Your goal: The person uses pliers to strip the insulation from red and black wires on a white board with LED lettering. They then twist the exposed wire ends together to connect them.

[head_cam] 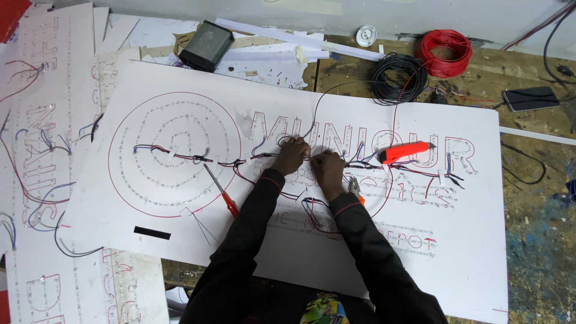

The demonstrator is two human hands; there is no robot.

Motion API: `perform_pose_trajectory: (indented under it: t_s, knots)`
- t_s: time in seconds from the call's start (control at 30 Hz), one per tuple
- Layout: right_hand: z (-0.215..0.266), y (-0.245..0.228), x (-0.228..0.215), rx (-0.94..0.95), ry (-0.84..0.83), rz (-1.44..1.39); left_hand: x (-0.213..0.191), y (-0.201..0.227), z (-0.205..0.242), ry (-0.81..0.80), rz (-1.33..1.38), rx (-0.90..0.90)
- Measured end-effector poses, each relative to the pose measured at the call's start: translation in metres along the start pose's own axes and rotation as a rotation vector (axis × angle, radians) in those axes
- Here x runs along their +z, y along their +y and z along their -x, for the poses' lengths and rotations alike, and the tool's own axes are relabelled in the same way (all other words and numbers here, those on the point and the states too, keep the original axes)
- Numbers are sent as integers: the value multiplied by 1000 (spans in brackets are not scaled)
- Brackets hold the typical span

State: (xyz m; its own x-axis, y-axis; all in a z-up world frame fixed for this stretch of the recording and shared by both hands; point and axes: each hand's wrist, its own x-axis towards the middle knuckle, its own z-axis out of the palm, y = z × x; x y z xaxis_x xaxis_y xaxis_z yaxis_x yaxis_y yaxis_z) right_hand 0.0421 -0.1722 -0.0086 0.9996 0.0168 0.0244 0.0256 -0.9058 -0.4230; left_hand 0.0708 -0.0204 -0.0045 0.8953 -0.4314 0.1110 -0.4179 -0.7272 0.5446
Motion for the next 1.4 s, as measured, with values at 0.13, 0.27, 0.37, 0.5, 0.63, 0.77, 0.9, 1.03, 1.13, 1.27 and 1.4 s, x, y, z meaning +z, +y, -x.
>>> perform_pose_trajectory:
  t_s: [0.13,0.27,0.37,0.5,0.63,0.77,0.9,1.03,1.13,1.27,1.4]
  knots:
    - [2,4,-5,21,15,-220,5,3,-1,36,-17,-26]
    - [0,0,2,62,69,-248,4,3,2,8,-30,-37]
    - [3,1,8,56,108,-204,-3,-3,8,-28,56,47]
    - [6,10,-3,-52,75,-226,2,1,5,47,-12,60]
    - [22,9,-10,-153,122,-246,8,6,2,38,-60,-63]
    - [21,7,-2,-130,157,-210,9,10,6,8,-51,-82]
    - [19,10,1,-86,134,-205,8,9,6,30,-1,-32]
    - [9,6,-3,-14,53,-191,3,8,7,4,15,-21]
    - [4,7,-4,5,35,-189,2,7,9,11,43,13]
    - [1,5,1,112,25,-260,4,2,11,81,3,74]
    - [4,-3,-4,157,55,-318,-4,7,11,54,72,39]
